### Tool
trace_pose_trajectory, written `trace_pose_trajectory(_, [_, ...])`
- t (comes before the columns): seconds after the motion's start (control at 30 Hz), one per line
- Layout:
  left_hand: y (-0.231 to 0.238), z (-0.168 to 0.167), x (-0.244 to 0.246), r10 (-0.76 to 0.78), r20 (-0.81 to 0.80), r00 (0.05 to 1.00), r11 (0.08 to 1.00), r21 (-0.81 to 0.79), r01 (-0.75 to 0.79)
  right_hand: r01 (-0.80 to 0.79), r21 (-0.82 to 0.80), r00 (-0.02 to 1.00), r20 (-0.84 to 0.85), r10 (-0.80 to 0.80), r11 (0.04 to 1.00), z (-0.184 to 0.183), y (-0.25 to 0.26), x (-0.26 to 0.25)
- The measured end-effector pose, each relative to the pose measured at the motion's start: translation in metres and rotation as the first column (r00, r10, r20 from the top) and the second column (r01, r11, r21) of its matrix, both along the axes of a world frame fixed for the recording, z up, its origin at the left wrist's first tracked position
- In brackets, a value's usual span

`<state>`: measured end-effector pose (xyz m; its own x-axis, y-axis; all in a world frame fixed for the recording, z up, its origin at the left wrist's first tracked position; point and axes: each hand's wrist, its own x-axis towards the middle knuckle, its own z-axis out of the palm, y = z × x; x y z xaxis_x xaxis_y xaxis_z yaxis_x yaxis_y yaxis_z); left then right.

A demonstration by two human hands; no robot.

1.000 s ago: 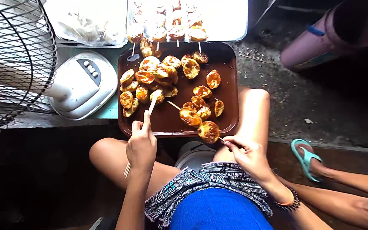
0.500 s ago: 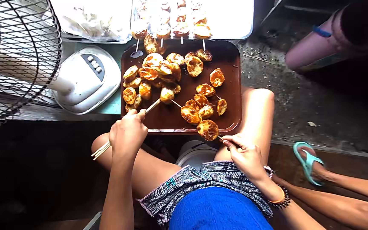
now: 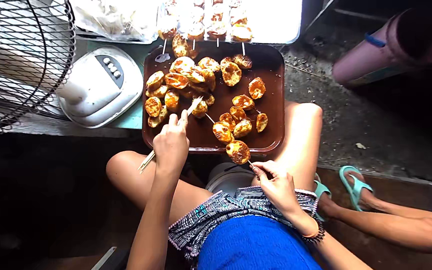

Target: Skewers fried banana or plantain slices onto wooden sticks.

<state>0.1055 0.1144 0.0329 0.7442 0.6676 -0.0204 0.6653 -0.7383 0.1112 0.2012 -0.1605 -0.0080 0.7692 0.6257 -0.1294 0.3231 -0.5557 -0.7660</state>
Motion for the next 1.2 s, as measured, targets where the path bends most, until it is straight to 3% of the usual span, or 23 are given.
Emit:
trace_pose_trajectory(0.33, [-0.006,0.009,-0.019,0.011,-0.149,0.989,1.0,0.015,-0.009,-0.029,0.017,0.999,0.039,0.028,0.999,-0.011,-0.006,-0.008])
trace_pose_trajectory(0.57, [-0.038,-0.019,-0.047,0.195,0.075,0.978,0.98,0.027,-0.197,-0.051,-0.018,0.998,0.029,0.052,0.999,-0.013,-0.016,-0.009])
trace_pose_trajectory(0.77, [-0.06,-0.046,-0.042,0.221,0.025,0.975,0.972,-0.084,-0.218,-0.057,-0.047,0.998,0.02,0.058,0.997,-0.013,-0.021,-0.006])
trace_pose_trajectory(1.2, [-0.058,-0.041,-0.038,0.226,0.016,0.974,0.957,-0.193,-0.219,-0.085,-0.018,0.996,-0.035,0.084,0.996,-0.03,0.001,-0.004])
